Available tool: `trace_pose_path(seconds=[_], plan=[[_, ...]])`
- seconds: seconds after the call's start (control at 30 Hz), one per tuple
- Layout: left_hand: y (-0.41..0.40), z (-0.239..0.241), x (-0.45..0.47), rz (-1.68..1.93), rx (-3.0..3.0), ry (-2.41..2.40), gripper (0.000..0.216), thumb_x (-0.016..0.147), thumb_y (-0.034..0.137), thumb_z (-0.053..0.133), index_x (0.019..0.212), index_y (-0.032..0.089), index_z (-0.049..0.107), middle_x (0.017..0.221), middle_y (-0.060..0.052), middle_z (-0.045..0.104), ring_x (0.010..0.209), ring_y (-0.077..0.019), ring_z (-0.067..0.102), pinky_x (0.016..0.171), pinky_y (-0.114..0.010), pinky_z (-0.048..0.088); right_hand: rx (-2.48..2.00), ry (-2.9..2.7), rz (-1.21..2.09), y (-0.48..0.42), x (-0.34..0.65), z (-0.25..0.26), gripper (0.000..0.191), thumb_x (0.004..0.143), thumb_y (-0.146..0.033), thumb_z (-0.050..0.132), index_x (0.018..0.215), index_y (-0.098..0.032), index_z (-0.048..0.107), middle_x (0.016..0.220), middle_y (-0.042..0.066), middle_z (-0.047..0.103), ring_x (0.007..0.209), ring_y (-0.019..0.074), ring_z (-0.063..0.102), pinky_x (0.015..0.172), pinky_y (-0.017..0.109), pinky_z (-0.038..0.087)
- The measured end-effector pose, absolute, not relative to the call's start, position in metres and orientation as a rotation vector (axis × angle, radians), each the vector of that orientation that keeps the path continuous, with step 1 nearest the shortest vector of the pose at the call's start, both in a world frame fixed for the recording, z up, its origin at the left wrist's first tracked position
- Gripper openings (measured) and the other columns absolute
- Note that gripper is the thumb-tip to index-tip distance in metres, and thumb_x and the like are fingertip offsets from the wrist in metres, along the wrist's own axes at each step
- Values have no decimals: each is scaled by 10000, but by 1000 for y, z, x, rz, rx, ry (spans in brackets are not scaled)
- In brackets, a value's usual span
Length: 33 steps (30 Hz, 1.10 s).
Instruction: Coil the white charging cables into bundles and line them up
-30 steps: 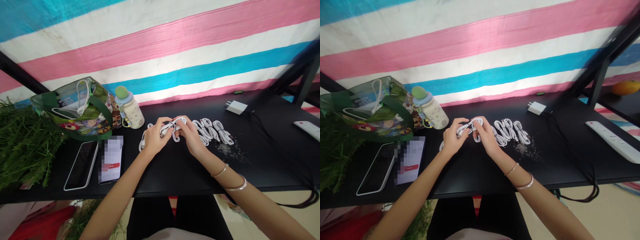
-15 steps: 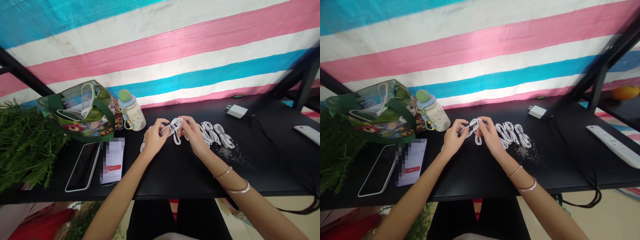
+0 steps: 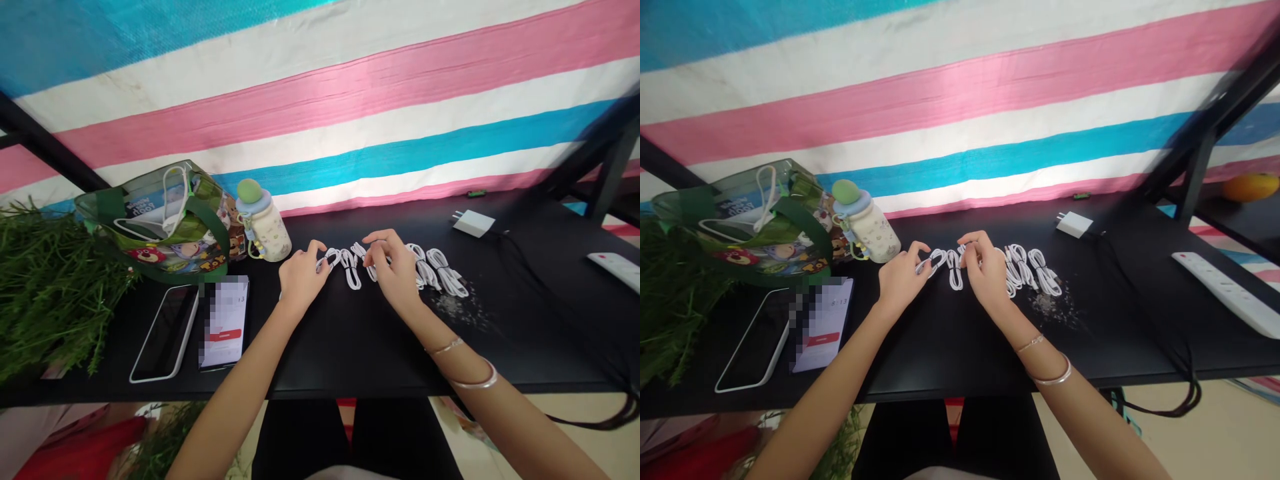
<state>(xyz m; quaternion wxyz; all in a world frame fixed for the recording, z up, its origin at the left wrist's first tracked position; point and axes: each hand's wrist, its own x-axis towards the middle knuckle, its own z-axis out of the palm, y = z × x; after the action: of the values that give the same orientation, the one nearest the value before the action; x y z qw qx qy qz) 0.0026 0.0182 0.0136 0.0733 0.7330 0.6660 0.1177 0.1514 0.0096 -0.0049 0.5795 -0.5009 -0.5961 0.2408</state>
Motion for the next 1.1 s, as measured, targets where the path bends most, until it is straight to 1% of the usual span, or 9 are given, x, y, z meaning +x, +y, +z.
trace_pose_path(seconds=[0.1,0.2,0.37,0.47,0.63,0.77,0.87,1.0,1.1], plan=[[19,14,1,330,2265,1943,219,889,289,473,1063,261,603,699,13,670,848,-209,630,654,-271,401,-1227,-1505,482,8,151,-6,155,827,-223,399,793,-212,551,480,-56,514,381,104,439,447,242,310],[18,14,0,381,2302,1867,208,895,295,474,1020,257,635,658,19,670,812,-202,624,710,-285,424,-1265,-1576,424,8,150,-9,184,831,-216,396,780,-210,573,483,-48,503,405,114,449,475,245,323],[19,13,-2,551,2344,1765,215,879,223,489,883,275,697,663,17,692,785,-199,620,811,-330,424,-1292,-1642,418,9,149,-13,198,843,-223,400,778,-219,588,500,-39,508,419,120,443,481,243,319],[22,11,-6,616,2338,1788,230,871,204,489,841,277,705,741,7,719,811,-211,612,788,-339,425,-1290,-1676,408,9,149,-14,203,844,-227,399,763,-227,586,497,-37,496,423,124,434,480,247,302],[26,8,-14,632,2364,1873,186,846,188,523,873,264,691,801,-19,708,894,-228,588,720,-313,430,-1292,-1795,301,9,149,-13,209,827,-203,403,744,-233,592,510,-27,497,439,133,433,493,257,291],[27,5,-19,564,2396,1901,135,804,208,594,896,255,681,895,-48,682,964,-249,569,744,-323,447,-1277,-1913,145,10,148,-14,245,832,-174,381,728,-227,597,517,-6,529,482,156,484,515,272,297],[27,4,-20,540,2402,1938,193,785,211,624,971,242,668,1020,-68,657,1033,-256,557,781,-328,455,-1261,-1950,81,11,148,-15,261,840,-159,369,734,-221,599,527,5,561,508,171,520,528,278,311],[27,5,-20,412,2322,1977,244,819,184,578,1049,238,641,986,-67,660,988,-252,589,706,-314,452,-1255,-1980,50,12,147,-17,265,840,-139,373,740,-225,602,549,9,584,518,174,534,540,279,327],[25,6,-17,434,2296,1937,263,831,124,531,1023,264,645,941,-39,668,922,-224,614,637,-283,424,-1235,-2021,54,12,147,-17,264,833,-124,387,731,-232,606,561,8,587,510,169,521,547,279,334]])
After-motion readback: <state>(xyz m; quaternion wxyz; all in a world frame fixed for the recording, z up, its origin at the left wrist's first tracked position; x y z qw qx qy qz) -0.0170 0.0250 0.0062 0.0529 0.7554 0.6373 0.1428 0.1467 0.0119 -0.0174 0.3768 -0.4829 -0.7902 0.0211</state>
